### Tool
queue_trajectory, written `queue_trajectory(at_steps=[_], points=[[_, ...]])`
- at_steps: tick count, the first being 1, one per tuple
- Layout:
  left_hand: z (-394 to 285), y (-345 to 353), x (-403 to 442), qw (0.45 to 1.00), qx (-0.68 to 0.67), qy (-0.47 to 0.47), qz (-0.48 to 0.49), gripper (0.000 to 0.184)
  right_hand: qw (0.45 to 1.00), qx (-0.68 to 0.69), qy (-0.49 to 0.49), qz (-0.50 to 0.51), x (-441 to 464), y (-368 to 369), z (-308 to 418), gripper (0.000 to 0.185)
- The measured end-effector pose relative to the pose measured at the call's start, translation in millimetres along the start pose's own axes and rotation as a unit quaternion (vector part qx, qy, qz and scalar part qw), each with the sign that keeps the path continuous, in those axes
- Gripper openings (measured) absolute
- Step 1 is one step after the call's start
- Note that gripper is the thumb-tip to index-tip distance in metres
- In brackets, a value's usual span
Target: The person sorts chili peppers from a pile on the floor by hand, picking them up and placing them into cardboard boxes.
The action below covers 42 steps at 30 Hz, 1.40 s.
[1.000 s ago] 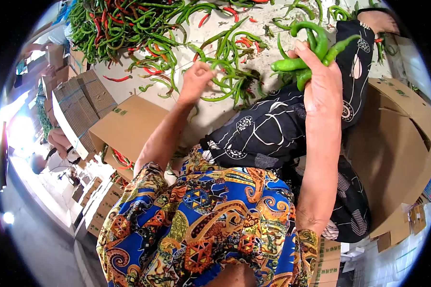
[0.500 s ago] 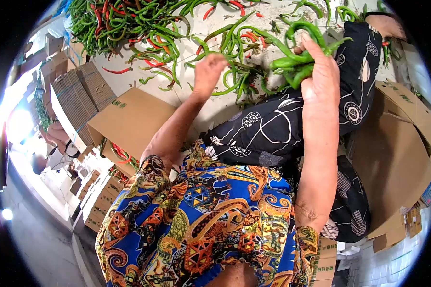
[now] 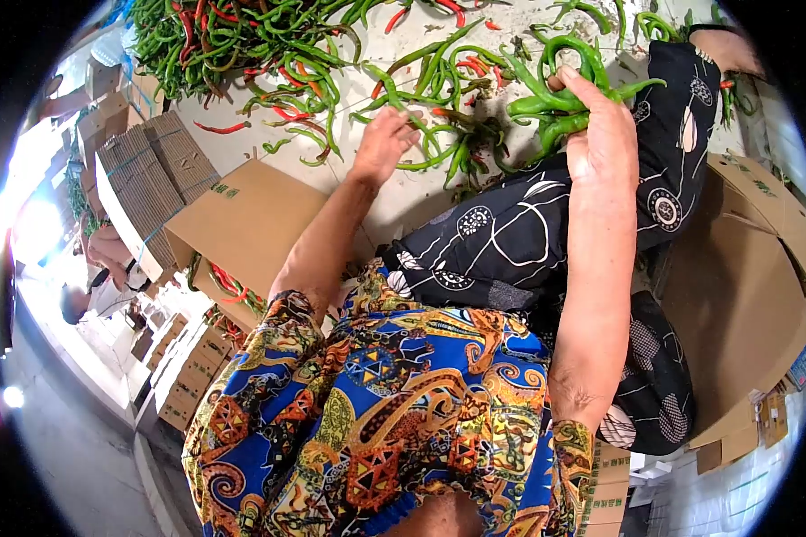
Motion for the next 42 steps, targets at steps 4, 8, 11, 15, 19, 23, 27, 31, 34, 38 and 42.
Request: queue_trajectory(at_steps=[4, 8, 11, 15, 19, 23, 27, 31, 34, 38, 42], points=[[-21, -8, -1, 0.989, -0.103, -0.048, 0.094, 0.011, 1.000, -0.014, -0.006, -0.016, 4, -2, 0, 0.028], [-34, 14, -9, 0.982, -0.143, -0.012, 0.120, 0.015, 0.995, -0.099, -0.001, 0.026, 0, 6, -1, 0.026], [-63, 80, -22, 0.973, -0.112, 0.034, 0.196, 0.017, 0.981, -0.188, -0.053, 0.016, 2, 17, -11, 0.033], [-81, 172, -34, 0.947, 0.214, 0.097, 0.218, 0.023, 0.978, -0.157, -0.015, 0.133, -2, 31, -13, 0.039], [-69, 191, -16, 0.960, 0.175, 0.057, 0.209, 0.019, 0.976, -0.116, -0.051, 0.176, -14, 40, -1, 0.039], [-68, 177, -7, 0.927, 0.278, 0.038, 0.248, 0.020, 0.955, -0.214, -0.093, 0.180, -13, 39, -5, 0.039], [-68, 137, -5, 0.953, 0.050, -0.037, 0.296, 0.024, 0.959, -0.203, -0.075, 0.184, -9, 34, -7, 0.035], [-45, 41, 0, 0.905, 0.404, 0.129, 0.026, 0.031, 0.997, -0.031, 0.018, 0.076, 0, 10, 4, 0.031], [25, -27, 14, 0.766, 0.607, 0.212, 0.007, 0.050, 0.991, 0.106, 0.026, 0.076, 0, 1, 12, 0.024], [83, -16, 1, 0.724, 0.644, 0.247, 0.036, 0.040, 0.980, 0.170, -0.058, 0.084, -33, -13, 50, 0.030], [63, 10, -14, 0.803, 0.545, 0.233, 0.062, 0.021, 0.972, 0.147, -0.138, 0.122, -66, -44, 100, 0.041]])
Point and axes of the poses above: each hand's wrist, its own x-axis towards the middle knuckle, its own y-axis out of the palm, z = x × y, the point moved 3 cm from there along x, towards the middle knuckle, and after that the axes turned 11 degrees about -x, right-handed, at the moved point
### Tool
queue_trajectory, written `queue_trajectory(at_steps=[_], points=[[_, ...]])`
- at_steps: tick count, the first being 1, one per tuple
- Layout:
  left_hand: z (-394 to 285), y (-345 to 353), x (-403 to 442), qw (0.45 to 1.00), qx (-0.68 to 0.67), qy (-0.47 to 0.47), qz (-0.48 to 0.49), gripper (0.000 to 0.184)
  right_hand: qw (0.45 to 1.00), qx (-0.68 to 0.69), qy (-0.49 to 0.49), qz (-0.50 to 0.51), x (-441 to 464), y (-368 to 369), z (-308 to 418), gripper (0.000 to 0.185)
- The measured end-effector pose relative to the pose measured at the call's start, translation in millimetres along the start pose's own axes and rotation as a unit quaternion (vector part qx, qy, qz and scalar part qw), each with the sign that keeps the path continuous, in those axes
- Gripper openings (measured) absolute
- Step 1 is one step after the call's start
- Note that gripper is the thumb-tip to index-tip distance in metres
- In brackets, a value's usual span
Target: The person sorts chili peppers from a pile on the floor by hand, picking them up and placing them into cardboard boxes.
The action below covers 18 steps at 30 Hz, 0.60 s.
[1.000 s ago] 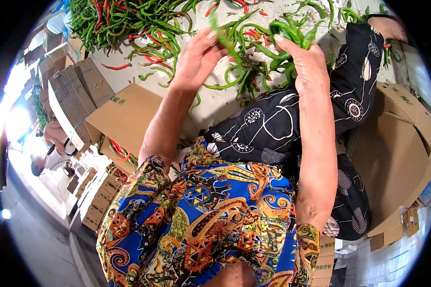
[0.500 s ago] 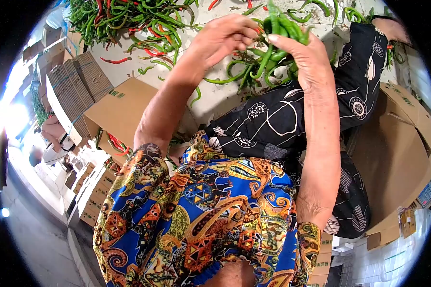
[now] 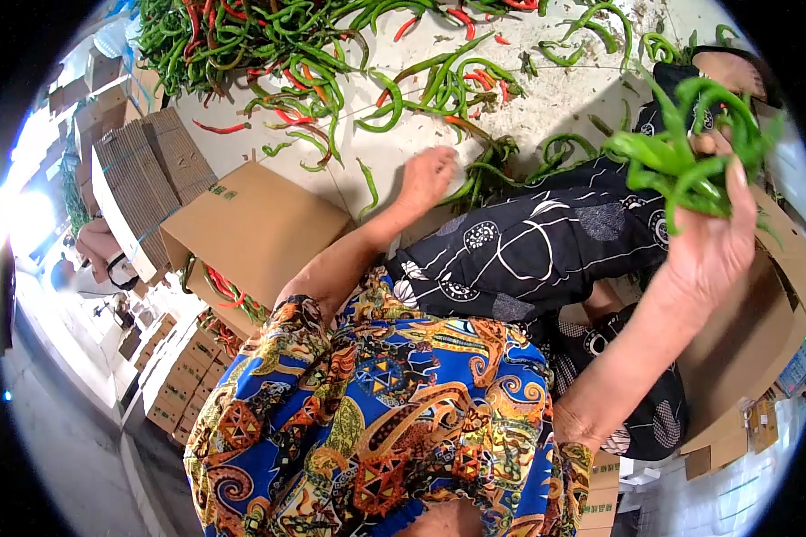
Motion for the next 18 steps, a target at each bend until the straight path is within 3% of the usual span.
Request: queue_trajectory(at_steps=[2, 3, 4, 6, 9, 10, 12, 15, 18], points=[[-8, -22, 15, 0.992, 0.067, 0.014, -0.105, 0.024, 0.999, -0.035, -0.019, 0.014, -3, -8, 11, 0.043], [-13, -32, 25, 0.986, 0.077, 0.067, -0.133, 0.029, 0.999, -0.020, -0.009, 0.025, -2, -10, 9, 0.042], [-21, -40, 37, 0.977, 0.085, 0.125, -0.152, 0.034, 0.999, -0.006, 0.001, 0.036, -2, -12, 4, 0.041], [-36, -44, 54, 0.958, 0.154, 0.173, -0.166, 0.028, 0.999, 0.026, 0.019, 0.040, -1, -10, -11, 0.039], [4, -22, 48, 0.975, 0.185, 0.089, 0.078, 0.021, 0.998, 0.053, 0.025, 0.023, 1, -14, -27, 0.036], [-5, -21, 37, 0.977, 0.128, 0.130, 0.108, 0.018, 0.998, 0.059, 0.020, 0.032, 1, -14, -27, 0.037], [-17, -30, 19, 0.990, 0.012, 0.102, 0.094, 0.019, 0.996, 0.070, 0.018, 0.049, 2, -14, -27, 0.037], [-2, -56, 19, 0.994, 0.063, -0.023, -0.080, 0.019, 0.993, 0.078, 0.022, 0.085, 1, -9, -31, 0.042], [25, -76, 28, 0.984, 0.040, -0.034, -0.169, 0.022, 0.996, 0.057, 0.028, 0.067, 4, -10, -36, 0.046]])
Point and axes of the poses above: each hand's wrist, its own x-axis towards the middle knuckle, its own y-axis out of the palm, z = x × y, the point moved 3 cm from there along x, towards the middle knuckle, and after that the axes turned 11 degrees about -x, right-handed, at the moved point
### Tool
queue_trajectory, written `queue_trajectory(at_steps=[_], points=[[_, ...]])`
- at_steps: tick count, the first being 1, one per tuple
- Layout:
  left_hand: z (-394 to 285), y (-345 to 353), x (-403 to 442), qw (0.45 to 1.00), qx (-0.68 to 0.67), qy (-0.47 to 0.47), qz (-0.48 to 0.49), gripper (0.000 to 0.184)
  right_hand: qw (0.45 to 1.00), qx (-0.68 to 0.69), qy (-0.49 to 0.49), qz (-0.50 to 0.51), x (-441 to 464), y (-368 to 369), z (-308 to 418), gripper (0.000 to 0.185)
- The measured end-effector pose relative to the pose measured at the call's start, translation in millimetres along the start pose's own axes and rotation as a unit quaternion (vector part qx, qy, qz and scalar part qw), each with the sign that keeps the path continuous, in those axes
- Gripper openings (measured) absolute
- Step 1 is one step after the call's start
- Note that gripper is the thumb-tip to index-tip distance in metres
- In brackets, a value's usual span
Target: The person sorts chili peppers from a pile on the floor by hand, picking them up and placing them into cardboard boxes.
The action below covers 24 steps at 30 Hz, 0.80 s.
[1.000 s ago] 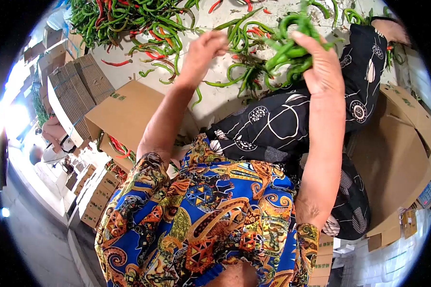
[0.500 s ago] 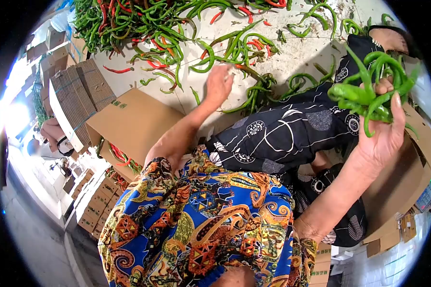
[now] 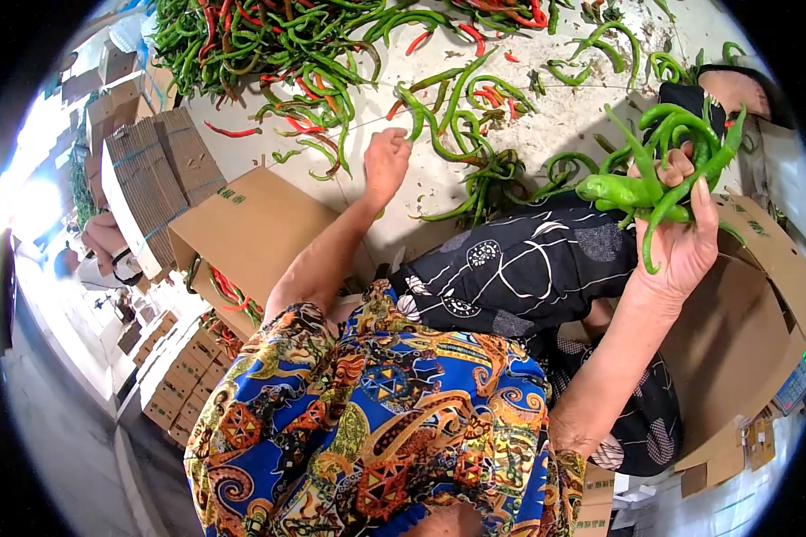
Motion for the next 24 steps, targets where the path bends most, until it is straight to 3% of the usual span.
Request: queue_trajectory(at_steps=[4, 5, 8, 10, 12, 15, 16, 18, 19, 22, 24], points=[[-4, 11, 14, 0.984, 0.113, 0.123, -0.062, 0.025, 0.999, -0.018, 0.010, -0.048, 5, -1, -10, 0.045], [4, 17, 17, 0.984, 0.135, 0.119, -0.008, 0.025, 0.999, -0.023, 0.012, -0.047, 5, 0, -11, 0.044], [23, 20, 25, 0.990, 0.138, 0.025, 0.008, 0.023, 0.999, -0.032, 0.018, -0.015, 5, -4, -10, 0.044], [23, 7, 24, 0.995, 0.049, -0.025, -0.081, 0.023, 0.999, -0.019, 0.024, -0.022, 2, -1, -9, 0.044], [13, -9, 21, 0.995, 0.034, -0.072, -0.065, 0.024, 0.999, -0.029, 0.026, -0.005, 3, 1, -13, 0.043], [51, 18, 11, 0.987, -0.075, -0.144, 0.006, 0.027, 0.998, -0.035, 0.011, -0.049, 9, 8, -18, 0.038], [34, 24, 8, 0.984, -0.032, -0.174, 0.019, 0.028, 0.997, -0.051, 0.007, -0.052, 9, 11, -19, 0.039], [38, 52, 7, 0.976, -0.083, -0.201, -0.008, 0.033, 0.998, -0.055, 0.017, -0.033, 10, 12, -18, 0.039], [1, 49, 7, 0.969, -0.046, -0.242, -0.013, 0.035, 0.998, -0.050, 0.019, -0.030, 10, 11, -18, 0.038], [5, 56, 10, 0.980, 0.085, -0.181, -0.010, 0.036, 0.997, -0.070, 0.003, -0.026, 10, 15, -19, 0.038], [16, 48, 9, 0.978, -0.026, -0.208, -0.001, 0.024, 0.997, -0.071, 0.001, -0.030, 11, 15, -19, 0.038]])
Point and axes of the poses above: each hand's wrist, its own x-axis towards the middle knuckle, its own y-axis out of the palm, z = x × y, the point moved 3 cm from there along x, towards the middle knuckle, and after that the axes turned 11 degrees about -x, right-handed, at the moved point
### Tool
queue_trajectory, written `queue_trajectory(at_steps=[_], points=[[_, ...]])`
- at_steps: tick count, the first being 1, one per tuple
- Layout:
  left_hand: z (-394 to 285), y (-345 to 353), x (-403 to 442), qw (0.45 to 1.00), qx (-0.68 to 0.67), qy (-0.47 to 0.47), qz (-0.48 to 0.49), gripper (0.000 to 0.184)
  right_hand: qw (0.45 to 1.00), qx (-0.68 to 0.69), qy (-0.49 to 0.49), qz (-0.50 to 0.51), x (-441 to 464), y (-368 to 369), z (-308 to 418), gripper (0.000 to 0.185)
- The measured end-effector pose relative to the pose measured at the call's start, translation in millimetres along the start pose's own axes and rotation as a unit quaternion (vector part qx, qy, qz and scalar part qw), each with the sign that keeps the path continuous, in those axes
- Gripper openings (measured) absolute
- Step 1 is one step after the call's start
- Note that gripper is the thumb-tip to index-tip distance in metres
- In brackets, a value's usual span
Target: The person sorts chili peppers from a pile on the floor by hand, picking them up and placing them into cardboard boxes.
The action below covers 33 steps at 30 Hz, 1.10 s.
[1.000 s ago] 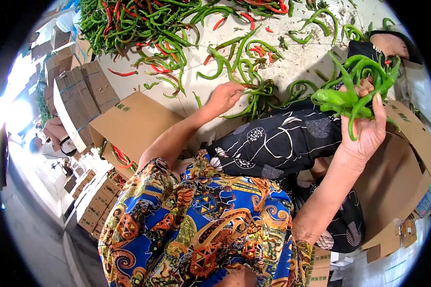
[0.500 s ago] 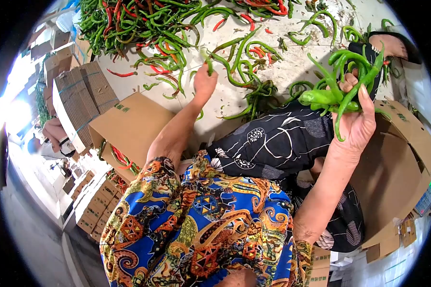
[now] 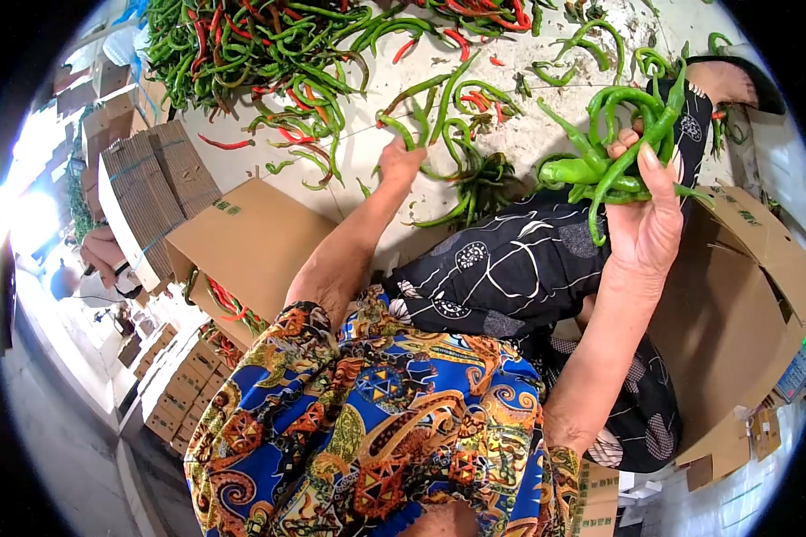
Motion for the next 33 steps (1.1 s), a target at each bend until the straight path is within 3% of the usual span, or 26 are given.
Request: queue_trajectory(at_steps=[2, 4, 7, 10, 12, 13, 15, 16, 19, 20, 22, 24, 25, 26, 28, 30, 32, 33], points=[[21, -10, 2, 0.982, -0.180, -0.048, 0.032, 0.019, 1.000, -0.002, 0.004, -0.017, -1, -4, 1, 0.038], [-22, -40, -25, 0.945, -0.302, -0.125, 0.035, 0.025, 0.999, -0.023, 0.021, -0.033, 2, -6, -1, 0.036], [-70, -58, -40, 0.971, -0.227, -0.023, 0.077, 0.028, 0.987, -0.120, 0.055, -0.090, 8, -1, -8, 0.036], [-167, -51, -69, 0.977, -0.114, 0.115, 0.140, 0.038, 0.965, -0.242, 0.084, -0.065, 22, 3, -26, 0.040], [-225, -37, -98, 0.936, -0.047, 0.314, 0.150, 0.031, 0.960, -0.263, 0.083, -0.053, 22, 9, -33, 0.048], [-236, -18, -106, 0.900, -0.077, 0.396, 0.164, 0.035, 0.965, -0.245, 0.083, -0.034, 18, 17, -34, 0.051], [-257, 8, -132, 0.912, -0.016, 0.370, 0.173, 0.040, 0.965, -0.257, 0.044, -0.023, 16, 18, -38, 0.057], [-259, 19, -138, 0.894, -0.018, 0.415, 0.168, 0.039, 0.958, -0.278, 0.050, -0.046, 15, 17, -33, 0.055], [-262, 13, -145, 0.871, -0.064, 0.419, 0.247, 0.043, 0.958, -0.268, 0.075, -0.077, 15, 12, -24, 0.042], [-260, 9, -141, 0.875, -0.052, 0.393, 0.279, 0.049, 0.958, -0.263, 0.079, -0.080, 16, 9, -26, 0.041], [-241, 1, -113, 0.862, -0.167, 0.282, 0.386, 0.056, 0.960, -0.252, 0.084, -0.084, 19, 6, -29, 0.039], [-207, -14, -58, 0.912, -0.133, 0.252, 0.294, 0.062, 0.974, -0.205, 0.046, -0.080, 19, 6, -21, 0.037], [-171, -14, -17, 0.937, -0.059, 0.281, 0.197, 0.062, 0.984, -0.147, 0.050, -0.086, 19, 2, -17, 0.036], [-130, -13, 16, 0.947, 0.013, 0.307, 0.096, 0.062, 0.990, -0.089, 0.054, -0.091, 20, -2, -13, 0.036], [-75, -13, 45, 0.952, 0.144, 0.270, 0.024, 0.064, 0.991, -0.020, 0.039, -0.126, 19, -9, -6, 0.036], [-53, 11, 35, 0.917, 0.264, 0.299, -0.019, 0.064, 0.992, 0.022, 0.044, -0.116, 17, -9, -5, 0.038], [-89, 40, -1, 0.945, 0.213, 0.241, 0.063, 0.058, 0.992, 0.034, 0.040, -0.113, 18, -8, -6, 0.040], [-80, 69, -9, 0.927, 0.195, 0.311, 0.069, 0.049, 0.992, 0.039, 0.038, -0.112, 17, -8, -5, 0.041]])
Point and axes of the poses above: each hand's wrist, its own x-axis towards the middle knuckle, its own y-axis out of the palm, z = x × y, the point moved 3 cm from there along x, towards the middle knuckle, and after that the axes turned 11 degrees about -x, right-handed, at the moved point
